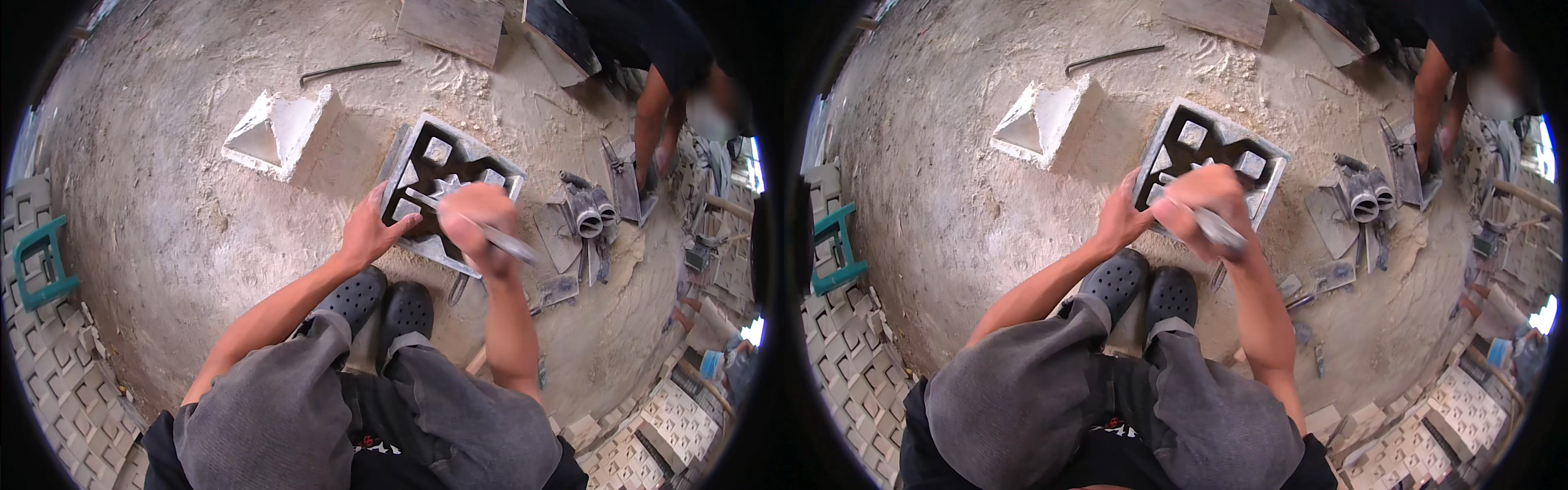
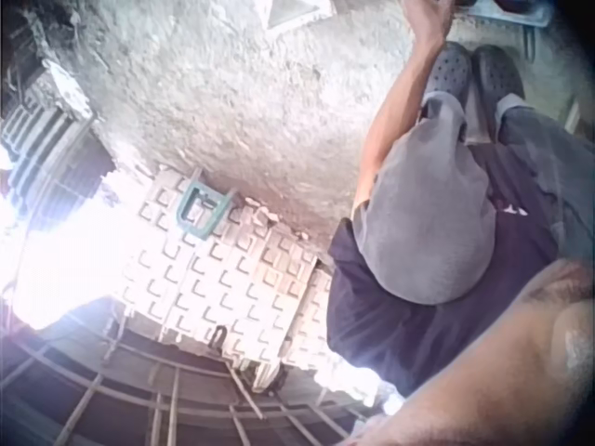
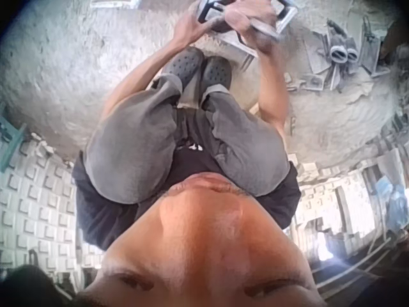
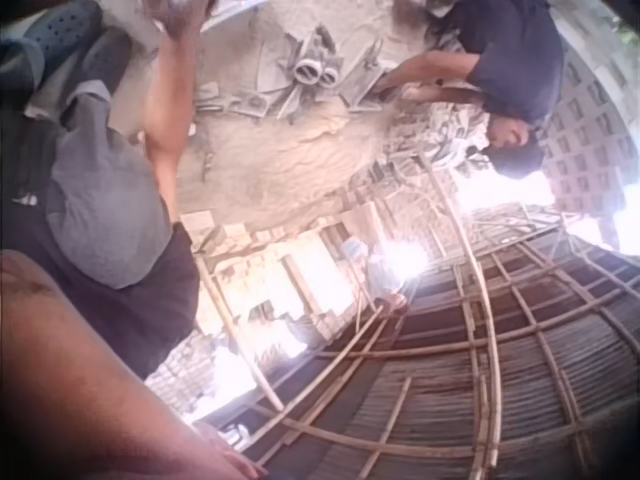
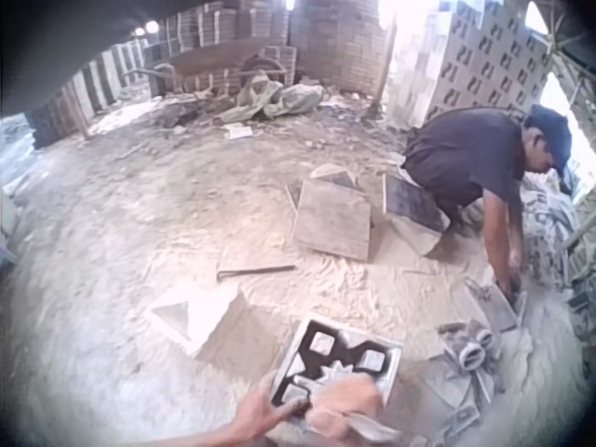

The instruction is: The person uses a flat tool to scrape excess material from the surface and crevices of a square decorative mold.

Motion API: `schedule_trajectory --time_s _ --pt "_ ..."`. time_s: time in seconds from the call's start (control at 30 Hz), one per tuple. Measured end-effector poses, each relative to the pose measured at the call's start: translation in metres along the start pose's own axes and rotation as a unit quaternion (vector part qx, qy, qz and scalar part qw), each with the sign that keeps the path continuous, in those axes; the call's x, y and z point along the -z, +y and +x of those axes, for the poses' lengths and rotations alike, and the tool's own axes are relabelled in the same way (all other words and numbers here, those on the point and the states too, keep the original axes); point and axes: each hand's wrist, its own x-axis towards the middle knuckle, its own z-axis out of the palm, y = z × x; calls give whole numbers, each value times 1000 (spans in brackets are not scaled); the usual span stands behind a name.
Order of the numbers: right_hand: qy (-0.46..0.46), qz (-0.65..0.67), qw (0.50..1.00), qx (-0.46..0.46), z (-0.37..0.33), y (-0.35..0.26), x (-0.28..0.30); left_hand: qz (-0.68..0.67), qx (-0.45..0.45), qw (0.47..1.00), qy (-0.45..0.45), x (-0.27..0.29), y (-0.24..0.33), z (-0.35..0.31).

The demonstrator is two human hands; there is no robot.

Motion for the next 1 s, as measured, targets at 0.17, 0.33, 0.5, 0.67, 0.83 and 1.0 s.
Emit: schedule_trajectory --time_s 0.17,0.33,0.5,0.67,0.83,1.0 --pt "-4 34 999 -39 11 17 -11 23 -4 1000 1 -2 1 1" --pt "-28 116 992 -48 20 -16 7 9 7 1000 -2 6 4 -2" --pt "9 -12 999 -37 1 26 -13 0 -10 1000 3 3 7 0" --pt "-24 24 999 -37 5 -3 -6 10 -8 1000 18 4 0 -3" --pt "-16 22 997 -71 -1 22 -9 -1 -16 1000 12 1 3 -2" --pt "-23 54 991 -119 6 9 8 -26 6 1000 -6 8 2 -3"
